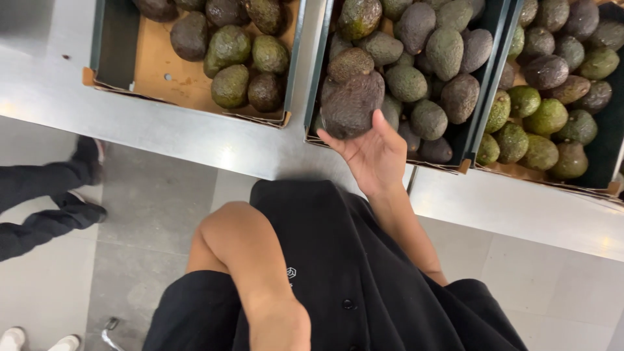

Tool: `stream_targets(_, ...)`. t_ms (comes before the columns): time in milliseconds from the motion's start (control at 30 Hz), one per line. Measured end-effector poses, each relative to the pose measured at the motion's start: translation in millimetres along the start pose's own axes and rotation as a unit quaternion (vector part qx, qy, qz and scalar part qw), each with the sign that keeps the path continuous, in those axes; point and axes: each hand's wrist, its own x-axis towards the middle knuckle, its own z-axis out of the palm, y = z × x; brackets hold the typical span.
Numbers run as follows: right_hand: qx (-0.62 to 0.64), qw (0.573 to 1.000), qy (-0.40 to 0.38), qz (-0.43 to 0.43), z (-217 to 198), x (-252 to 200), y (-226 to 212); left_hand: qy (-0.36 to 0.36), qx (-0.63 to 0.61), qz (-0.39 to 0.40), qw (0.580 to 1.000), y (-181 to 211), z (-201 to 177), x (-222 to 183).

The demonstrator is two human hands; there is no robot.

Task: Sorting avocados from crates onto a table and into other crates based on quality and ripeness.

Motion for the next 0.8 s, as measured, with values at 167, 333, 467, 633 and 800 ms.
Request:
stream_targets(167, -0.055, 0.997, 0.050, -0.007, -19.5, 0.2, 8.0, -0.013, -0.003, 0.017, 1.000, 113.0, 25.6, 127.1)
stream_targets(333, -0.028, 0.998, 0.060, -0.014, 7.0, -0.7, 2.3, -0.017, -0.028, 0.027, 0.999, 146.6, 40.4, 140.1)
stream_targets(467, 0.014, 1.000, 0.003, 0.010, 22.1, -1.6, -4.2, -0.010, -0.043, 0.037, 0.998, 150.4, 53.3, 140.4)
stream_targets(633, -0.095, 0.995, 0.013, 0.003, 9.3, -2.9, 2.9, -0.009, -0.035, 0.052, 0.998, 151.9, 51.3, 145.4)
stream_targets(800, -0.154, 0.988, 0.023, -0.023, -4.1, -7.1, 14.9, 0.005, -0.017, 0.064, 0.998, 151.0, 47.5, 148.0)
